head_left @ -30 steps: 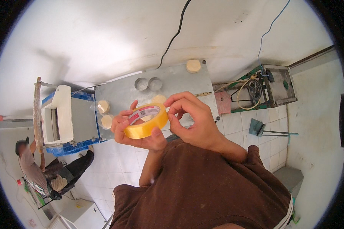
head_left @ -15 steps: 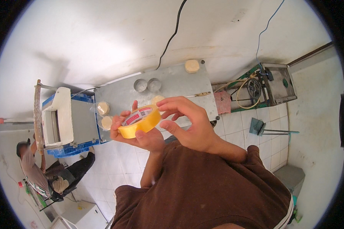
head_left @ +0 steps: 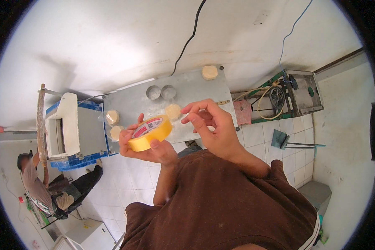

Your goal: The person handles a roll of yellow tape, then wraps several round dough pieces on a metal table with plastic wrap. The person uses hands to smooth and seal the wrap around each dough piece.

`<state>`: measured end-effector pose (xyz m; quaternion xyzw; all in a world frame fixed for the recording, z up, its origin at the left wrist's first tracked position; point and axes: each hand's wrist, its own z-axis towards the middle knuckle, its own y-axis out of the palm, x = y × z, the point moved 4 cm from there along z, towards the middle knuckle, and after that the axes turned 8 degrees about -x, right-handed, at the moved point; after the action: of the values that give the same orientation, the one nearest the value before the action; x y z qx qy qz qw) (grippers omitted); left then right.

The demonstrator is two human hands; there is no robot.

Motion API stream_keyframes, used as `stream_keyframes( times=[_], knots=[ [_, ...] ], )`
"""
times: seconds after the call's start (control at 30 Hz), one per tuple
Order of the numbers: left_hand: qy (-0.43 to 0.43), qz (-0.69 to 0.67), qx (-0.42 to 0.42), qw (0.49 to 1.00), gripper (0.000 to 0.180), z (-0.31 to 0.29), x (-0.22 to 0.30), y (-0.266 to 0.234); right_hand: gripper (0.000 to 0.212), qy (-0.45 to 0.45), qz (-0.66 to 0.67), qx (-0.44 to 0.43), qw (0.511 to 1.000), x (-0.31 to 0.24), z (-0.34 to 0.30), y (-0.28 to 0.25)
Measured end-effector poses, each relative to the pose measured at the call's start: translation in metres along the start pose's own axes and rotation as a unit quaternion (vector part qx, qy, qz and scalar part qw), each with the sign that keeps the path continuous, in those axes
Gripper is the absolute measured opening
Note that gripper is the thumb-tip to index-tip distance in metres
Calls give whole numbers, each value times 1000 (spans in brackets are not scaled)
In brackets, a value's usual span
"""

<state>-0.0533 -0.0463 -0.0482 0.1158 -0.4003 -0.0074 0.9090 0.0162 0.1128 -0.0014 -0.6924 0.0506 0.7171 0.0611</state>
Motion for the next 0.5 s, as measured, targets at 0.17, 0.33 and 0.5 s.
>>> stream_keyframes(
  times=[0.17, 0.33, 0.5],
  knots=[
    [2, 16, -17, 1000, 51, 0, -3, 3, 21, -43, -51, -18, 998, -9, 3, 6],
    [-8, 14, -6, 1000, 65, -3, -4, 9, 16, -56, -70, -29, 996, -3, 8, 5],
    [18, 41, -54, 998, 62, 0, -5, 13, 8, -33, -42, -57, 997, 5, 16, -2]
  ],
)
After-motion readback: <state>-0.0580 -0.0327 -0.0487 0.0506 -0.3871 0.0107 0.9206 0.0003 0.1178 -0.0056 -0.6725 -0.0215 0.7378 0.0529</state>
